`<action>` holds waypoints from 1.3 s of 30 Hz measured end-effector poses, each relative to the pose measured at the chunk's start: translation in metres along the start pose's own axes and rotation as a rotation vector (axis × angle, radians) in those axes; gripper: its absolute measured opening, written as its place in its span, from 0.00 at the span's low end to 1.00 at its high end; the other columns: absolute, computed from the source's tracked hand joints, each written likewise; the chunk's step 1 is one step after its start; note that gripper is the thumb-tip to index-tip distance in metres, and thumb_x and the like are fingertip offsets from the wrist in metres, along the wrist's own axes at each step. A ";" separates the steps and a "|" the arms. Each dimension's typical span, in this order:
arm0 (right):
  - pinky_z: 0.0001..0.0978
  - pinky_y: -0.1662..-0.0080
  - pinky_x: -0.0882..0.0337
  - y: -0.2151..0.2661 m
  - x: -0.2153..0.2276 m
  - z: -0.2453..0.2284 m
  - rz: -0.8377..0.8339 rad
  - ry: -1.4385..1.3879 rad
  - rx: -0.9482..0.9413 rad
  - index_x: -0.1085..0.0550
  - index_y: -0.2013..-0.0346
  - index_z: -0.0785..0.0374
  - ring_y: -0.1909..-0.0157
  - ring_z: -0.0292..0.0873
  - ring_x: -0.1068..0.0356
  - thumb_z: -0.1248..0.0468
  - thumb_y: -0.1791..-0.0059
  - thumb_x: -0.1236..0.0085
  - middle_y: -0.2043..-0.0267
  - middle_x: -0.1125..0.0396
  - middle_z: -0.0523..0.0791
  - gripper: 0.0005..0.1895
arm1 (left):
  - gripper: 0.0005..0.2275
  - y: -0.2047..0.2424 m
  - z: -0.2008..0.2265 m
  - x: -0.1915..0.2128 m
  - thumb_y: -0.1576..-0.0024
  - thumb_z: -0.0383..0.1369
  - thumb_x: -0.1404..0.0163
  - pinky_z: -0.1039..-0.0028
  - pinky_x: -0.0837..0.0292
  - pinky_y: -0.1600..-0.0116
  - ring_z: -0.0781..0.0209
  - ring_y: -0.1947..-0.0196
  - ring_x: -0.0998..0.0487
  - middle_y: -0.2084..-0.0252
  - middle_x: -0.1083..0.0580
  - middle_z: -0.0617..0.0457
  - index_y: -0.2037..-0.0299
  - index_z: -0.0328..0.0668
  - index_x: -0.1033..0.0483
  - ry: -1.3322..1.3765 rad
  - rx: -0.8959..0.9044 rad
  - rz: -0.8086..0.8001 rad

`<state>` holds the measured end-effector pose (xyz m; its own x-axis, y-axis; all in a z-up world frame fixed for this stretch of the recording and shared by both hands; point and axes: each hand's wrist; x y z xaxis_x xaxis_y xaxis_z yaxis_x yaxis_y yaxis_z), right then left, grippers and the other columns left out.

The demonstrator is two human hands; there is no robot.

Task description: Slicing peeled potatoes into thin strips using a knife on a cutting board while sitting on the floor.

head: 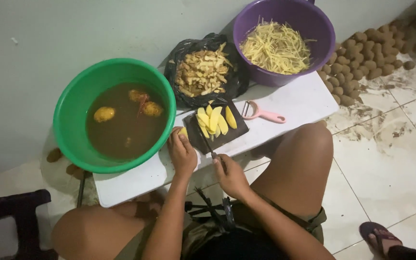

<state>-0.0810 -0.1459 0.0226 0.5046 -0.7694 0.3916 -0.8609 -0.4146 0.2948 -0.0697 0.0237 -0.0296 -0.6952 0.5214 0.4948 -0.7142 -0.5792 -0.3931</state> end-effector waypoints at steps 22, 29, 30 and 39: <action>0.54 0.61 0.27 0.007 0.006 0.009 0.140 0.012 0.008 0.28 0.43 0.75 0.59 0.63 0.24 0.58 0.44 0.56 0.62 0.25 0.63 0.24 | 0.16 -0.002 0.009 0.008 0.28 0.39 0.70 0.54 0.33 0.43 0.42 0.51 0.29 0.50 0.31 0.41 0.43 0.37 0.32 0.095 0.029 -0.003; 0.57 0.63 0.28 0.025 0.006 0.009 0.080 0.109 0.035 0.26 0.46 0.74 0.58 0.71 0.25 0.60 0.45 0.53 0.62 0.26 0.66 0.21 | 0.17 0.000 0.012 0.010 0.28 0.39 0.67 0.55 0.30 0.46 0.41 0.51 0.28 0.51 0.30 0.41 0.44 0.36 0.31 0.179 0.055 -0.066; 0.55 0.64 0.27 0.029 0.009 0.006 0.066 0.144 0.011 0.24 0.48 0.72 0.59 0.69 0.25 0.59 0.45 0.54 0.64 0.25 0.64 0.21 | 0.17 0.000 0.011 0.009 0.28 0.40 0.68 0.56 0.30 0.44 0.43 0.50 0.28 0.51 0.31 0.42 0.44 0.37 0.30 0.176 0.074 -0.096; 0.49 0.71 0.32 0.024 0.017 0.014 0.169 0.283 0.050 0.24 0.64 0.69 0.70 0.66 0.25 0.57 0.44 0.52 0.76 0.28 0.61 0.18 | 0.16 -0.004 0.003 0.004 0.27 0.38 0.69 0.54 0.34 0.42 0.44 0.47 0.30 0.48 0.32 0.42 0.41 0.35 0.33 0.126 0.158 -0.152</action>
<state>-0.0941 -0.1764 0.0239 0.3459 -0.6668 0.6600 -0.9326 -0.3213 0.1642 -0.0693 0.0258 -0.0236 -0.5924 0.6785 0.4344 -0.7967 -0.5736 -0.1905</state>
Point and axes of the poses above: each hand's wrist, its own y-axis away from the middle knuckle, its own x-axis out of the back of the hand, z = x × y
